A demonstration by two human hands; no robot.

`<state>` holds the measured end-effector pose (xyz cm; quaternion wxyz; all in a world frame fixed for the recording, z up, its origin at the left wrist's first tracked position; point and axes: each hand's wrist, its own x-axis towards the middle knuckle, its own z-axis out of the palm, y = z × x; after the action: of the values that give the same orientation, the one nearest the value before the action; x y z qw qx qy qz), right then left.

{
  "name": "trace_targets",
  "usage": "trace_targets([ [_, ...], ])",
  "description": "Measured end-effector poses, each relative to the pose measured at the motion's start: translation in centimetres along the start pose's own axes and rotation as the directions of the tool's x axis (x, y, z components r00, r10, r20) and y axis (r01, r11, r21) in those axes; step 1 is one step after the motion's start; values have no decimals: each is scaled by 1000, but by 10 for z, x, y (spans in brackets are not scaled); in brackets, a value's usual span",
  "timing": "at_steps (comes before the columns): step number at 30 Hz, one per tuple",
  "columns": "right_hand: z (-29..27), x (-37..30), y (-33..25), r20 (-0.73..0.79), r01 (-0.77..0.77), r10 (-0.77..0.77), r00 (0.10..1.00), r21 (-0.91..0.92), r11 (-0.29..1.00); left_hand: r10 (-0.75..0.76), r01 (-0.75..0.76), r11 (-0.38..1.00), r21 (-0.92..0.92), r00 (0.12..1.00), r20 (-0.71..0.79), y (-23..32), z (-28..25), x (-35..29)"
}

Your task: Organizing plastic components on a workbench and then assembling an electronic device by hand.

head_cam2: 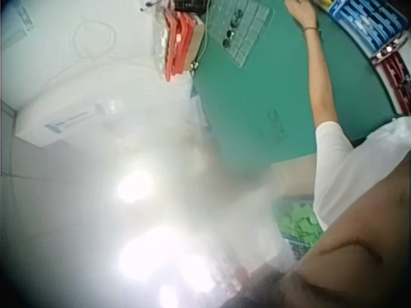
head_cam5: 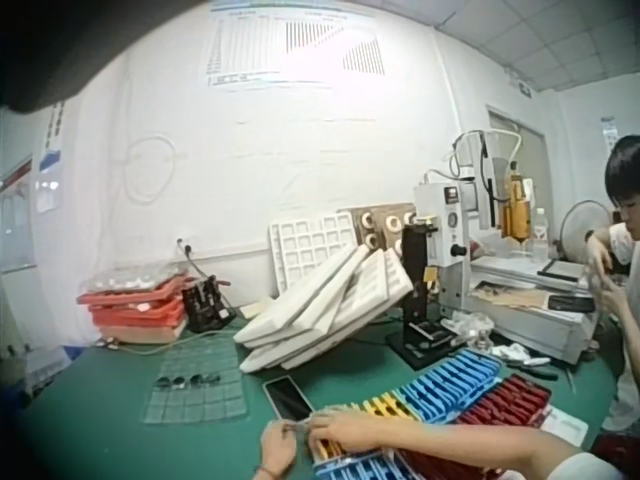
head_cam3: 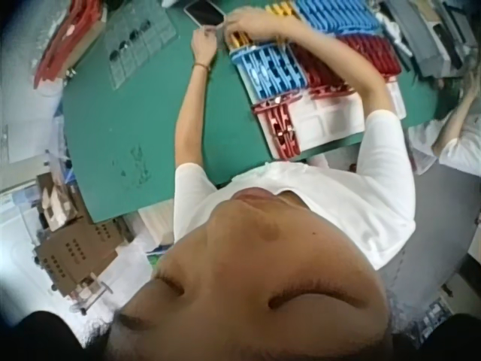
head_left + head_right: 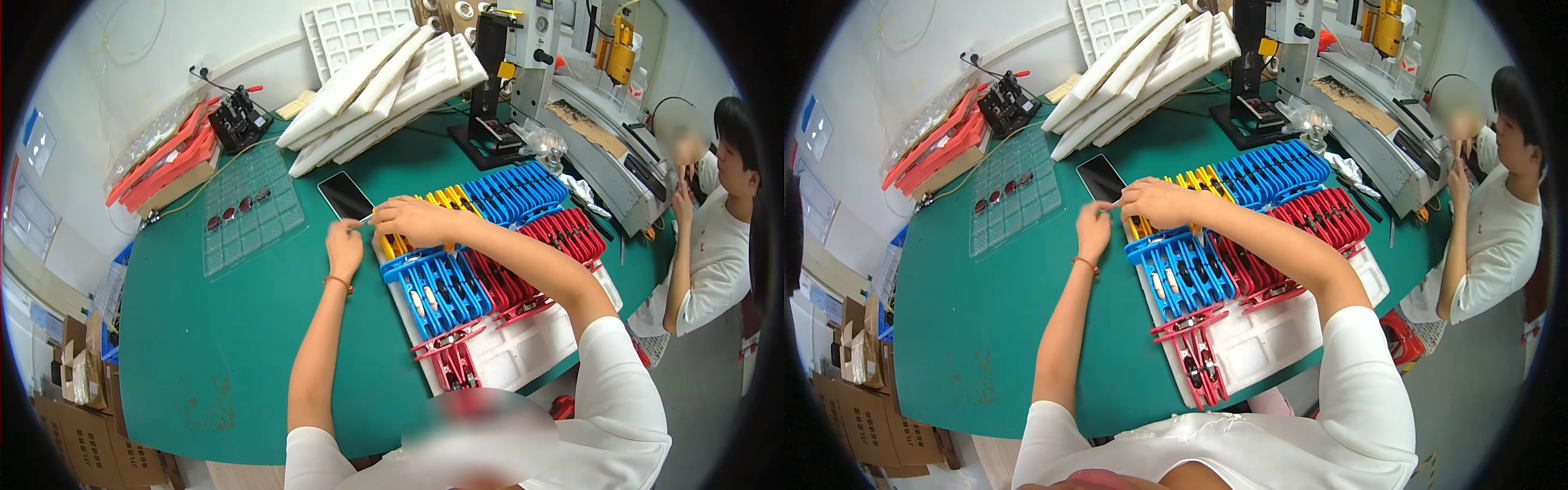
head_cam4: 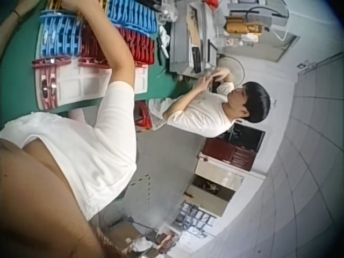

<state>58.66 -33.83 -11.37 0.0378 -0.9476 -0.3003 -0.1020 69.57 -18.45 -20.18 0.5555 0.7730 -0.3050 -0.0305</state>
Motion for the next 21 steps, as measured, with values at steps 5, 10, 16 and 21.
trace_targets([
  [5,-9,-6,-13,-16,7,-6,1000,11,1000,218,-166,766,621,976,-8,1,-2,15],
  [10,-36,-21,-35,-57,-13,14,998,23,1000,389,-280,793,541,916,-97,3,5,1],
  [16,-90,-97,-59,-238,-271,234,943,-136,953,237,-272,937,221,956,170,21,-21,-53],
  [21,-124,-219,-58,-386,-814,731,562,-104,571,-92,-43,970,240,847,524,64,-53,-102],
])
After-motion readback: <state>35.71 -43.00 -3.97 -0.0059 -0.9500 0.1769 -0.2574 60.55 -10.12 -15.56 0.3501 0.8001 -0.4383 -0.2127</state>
